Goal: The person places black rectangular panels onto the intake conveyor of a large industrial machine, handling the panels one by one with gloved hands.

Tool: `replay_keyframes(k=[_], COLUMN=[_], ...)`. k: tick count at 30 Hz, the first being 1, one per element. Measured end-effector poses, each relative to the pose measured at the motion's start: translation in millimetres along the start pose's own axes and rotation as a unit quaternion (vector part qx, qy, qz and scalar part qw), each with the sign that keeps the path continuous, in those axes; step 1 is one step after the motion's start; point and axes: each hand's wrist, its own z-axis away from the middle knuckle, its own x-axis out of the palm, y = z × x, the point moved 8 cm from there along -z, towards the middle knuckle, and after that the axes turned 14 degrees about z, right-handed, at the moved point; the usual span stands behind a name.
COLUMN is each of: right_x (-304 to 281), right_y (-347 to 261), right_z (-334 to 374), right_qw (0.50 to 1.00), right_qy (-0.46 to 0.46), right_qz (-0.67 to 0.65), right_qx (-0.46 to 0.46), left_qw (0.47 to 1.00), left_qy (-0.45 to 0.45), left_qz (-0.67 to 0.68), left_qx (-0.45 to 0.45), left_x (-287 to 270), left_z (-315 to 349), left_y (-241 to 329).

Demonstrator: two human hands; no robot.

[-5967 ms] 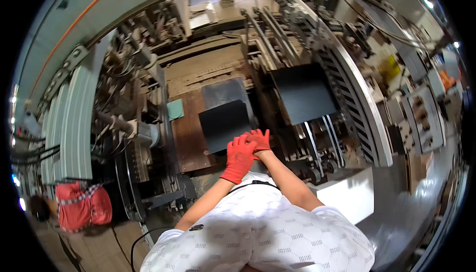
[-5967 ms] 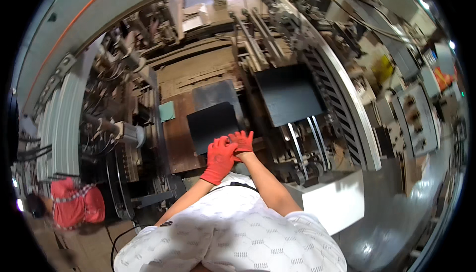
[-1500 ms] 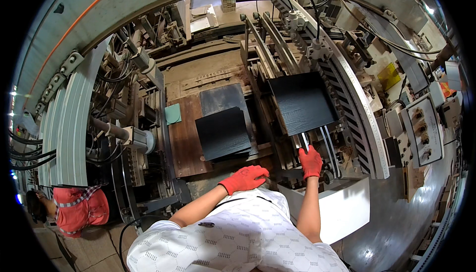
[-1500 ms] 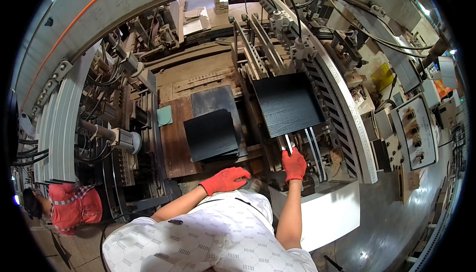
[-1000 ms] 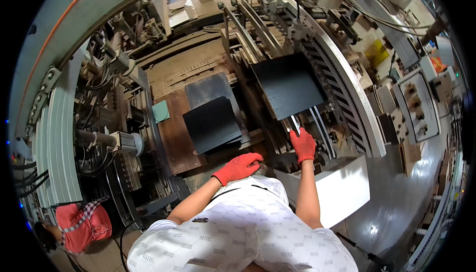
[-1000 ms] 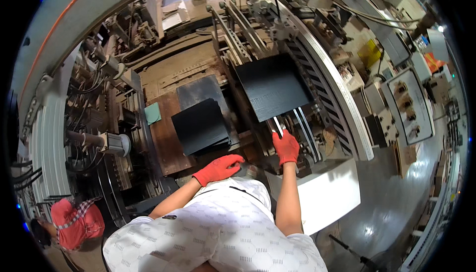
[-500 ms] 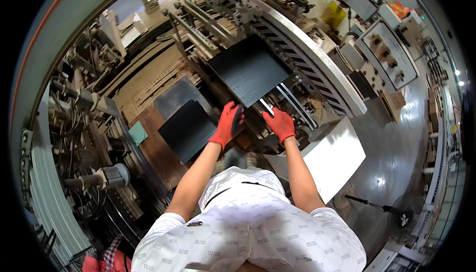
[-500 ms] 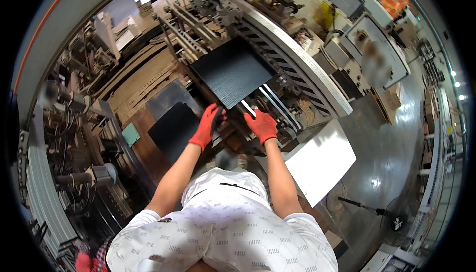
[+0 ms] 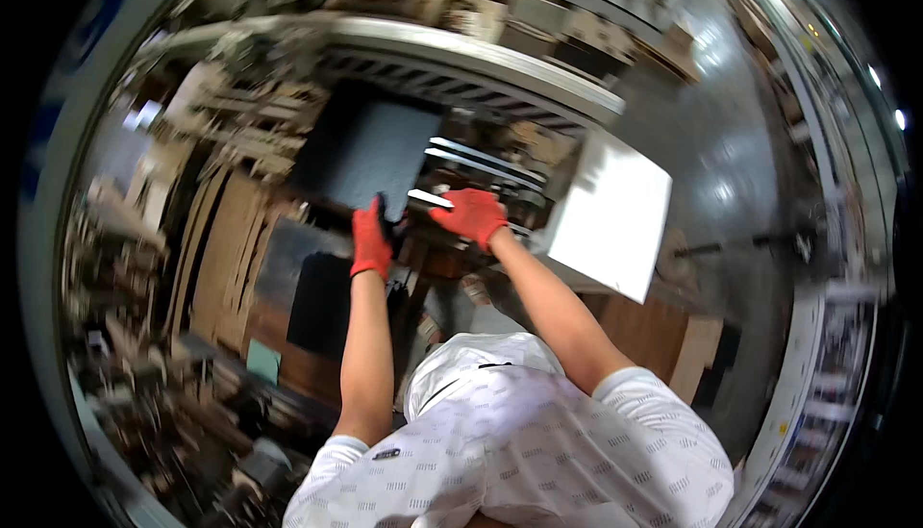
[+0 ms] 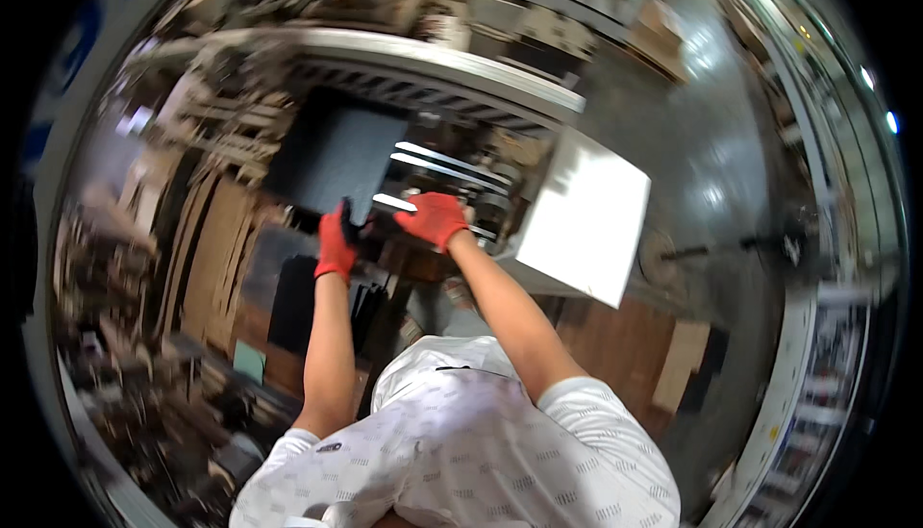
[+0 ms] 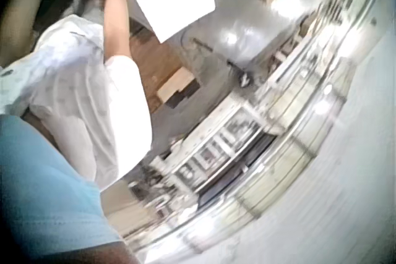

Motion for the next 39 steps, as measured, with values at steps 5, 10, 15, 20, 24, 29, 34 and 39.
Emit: replay_keyframes(k=[5,10,15,20,24,29,34,39], right_x=[-5,-6,-3,-2,-2,-21,-49,-69], right_y=[-4,-1,-29,3,-12,-7,-32,-56], right_z=[-4,7,10,10,8,22,73,141], right_qw=[0.999,1.0,0.999,1.0,0.996,0.994,0.951,0.812], right_qy=[-0.032,0.004,0.016,-0.001,0.071,0.075,0.202,-0.046], right_qz=[0.009,-0.022,-0.039,-0.025,-0.025,-0.02,-0.1,-0.518], right_qx=[-0.001,-0.003,-0.035,-0.016,-0.057,-0.072,-0.211,-0.266], left_qw=[1.0,0.948,0.895,0.98,0.979,0.97,0.965,0.954], left_qy=[0.01,-0.018,0.129,0.142,0.13,0.002,-0.034,-0.104], left_qz=[0.007,-0.213,-0.315,0.108,0.111,0.218,0.246,0.28], left_qx=[-0.009,0.236,0.288,0.084,0.109,0.103,0.085,0.033], left_x=[29,-43,-90,-59,-125,-67,-36,-16], left_z=[21,-32,-17,75,117,131,143,130], left_y=[14,23,70,39,32,48,44,17])
